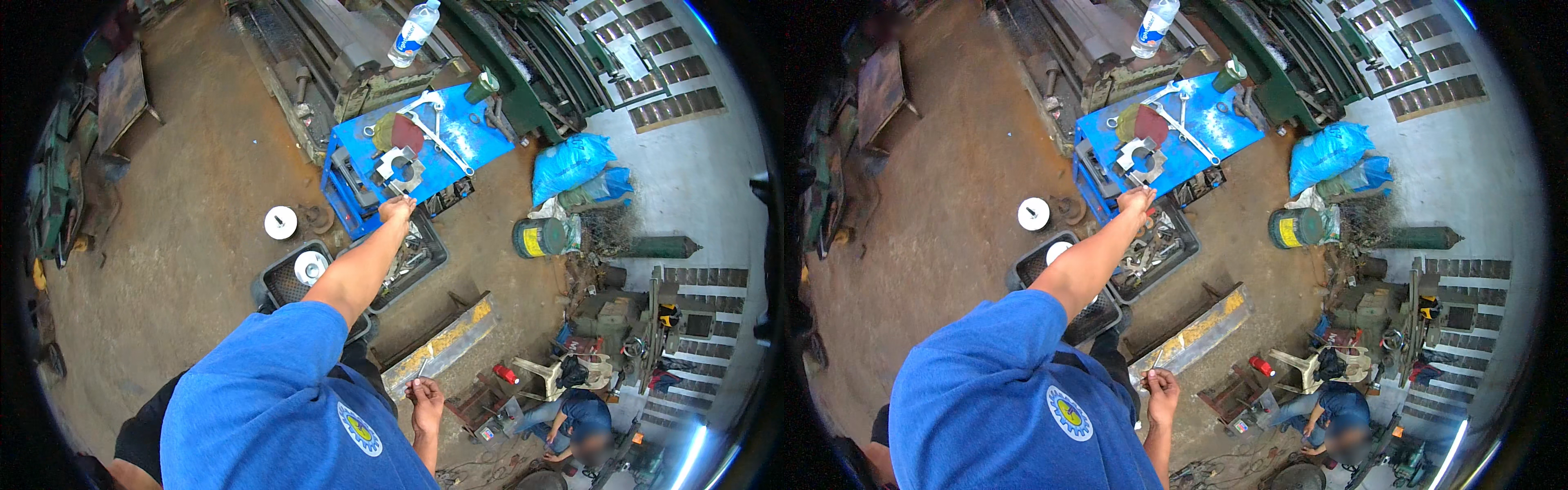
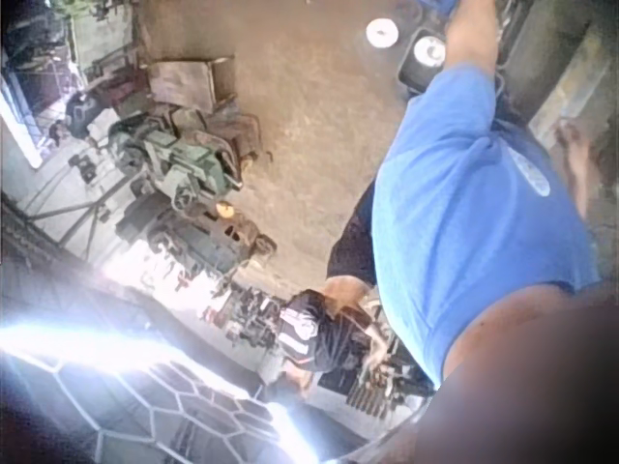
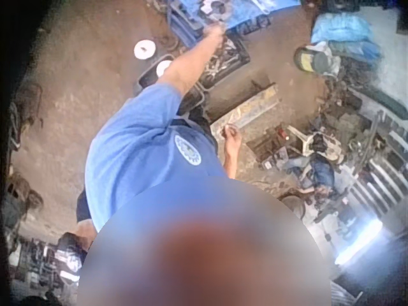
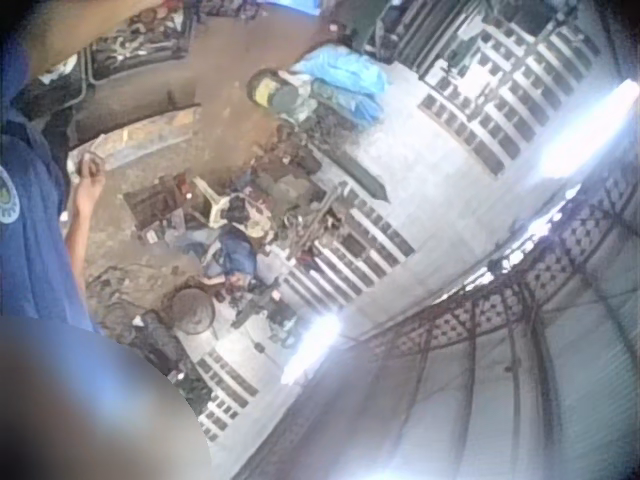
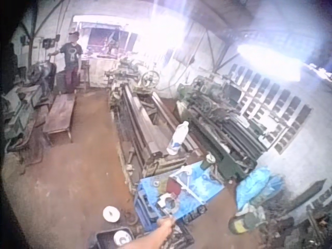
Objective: The person selects a metal rod from a tray, places it into the lathe chuck, and secures it. They then operate the lathe controls to rotate the chuck and adjust the tool carriage while the rod spins.
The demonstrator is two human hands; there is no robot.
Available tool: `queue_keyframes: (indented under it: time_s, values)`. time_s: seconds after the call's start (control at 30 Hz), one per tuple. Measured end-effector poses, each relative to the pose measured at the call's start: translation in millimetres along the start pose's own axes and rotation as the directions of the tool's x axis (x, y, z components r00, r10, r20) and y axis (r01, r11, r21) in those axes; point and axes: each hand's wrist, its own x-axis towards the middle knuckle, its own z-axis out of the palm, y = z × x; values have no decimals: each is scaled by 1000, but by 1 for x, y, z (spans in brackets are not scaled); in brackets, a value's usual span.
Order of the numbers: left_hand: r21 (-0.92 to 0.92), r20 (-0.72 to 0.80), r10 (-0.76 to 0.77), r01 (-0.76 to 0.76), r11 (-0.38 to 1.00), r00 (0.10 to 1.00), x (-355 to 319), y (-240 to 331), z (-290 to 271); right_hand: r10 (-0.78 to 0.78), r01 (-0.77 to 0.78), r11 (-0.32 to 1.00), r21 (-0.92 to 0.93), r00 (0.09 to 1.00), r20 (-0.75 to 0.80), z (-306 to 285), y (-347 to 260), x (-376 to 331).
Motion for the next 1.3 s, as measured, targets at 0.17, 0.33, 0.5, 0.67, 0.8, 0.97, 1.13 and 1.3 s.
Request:
queue_keyframes:
  time_s: [0.17,0.33,0.5,0.67,0.8,0.97,1.13,1.3]
  values:
    - [69,-46,9,-6,998,999,3,-2,1,-47,45,999,30,997,55,8,-18,5]
    - [111,-34,-8,11,994,999,-2,4,2,-94,92,995,43,995,32,8,-33,10]
    - [162,-70,-53,64,985,996,2,3,3,-84,83,995,55,996,15,8,-35,9]
    - [84,-125,13,-2,996,992,12,-3,4,-76,75,997,35,997,18,9,-31,6]
    - [79,-136,-3,14,997,991,11,-4,4,-68,67,996,61,998,13,9,-28,5]
    - [86,-144,2,11,996,990,6,0,5,-86,85,995,61,996,10,7,-28,3]
    - [68,-175,-10,22,997,984,8,-2,7,-100,100,993,70,995,-4,5,-29,1]
    - [46,-196,-47,57,997,980,12,-3,8,-111,112,989,99,994,-15,4,-24,-1]
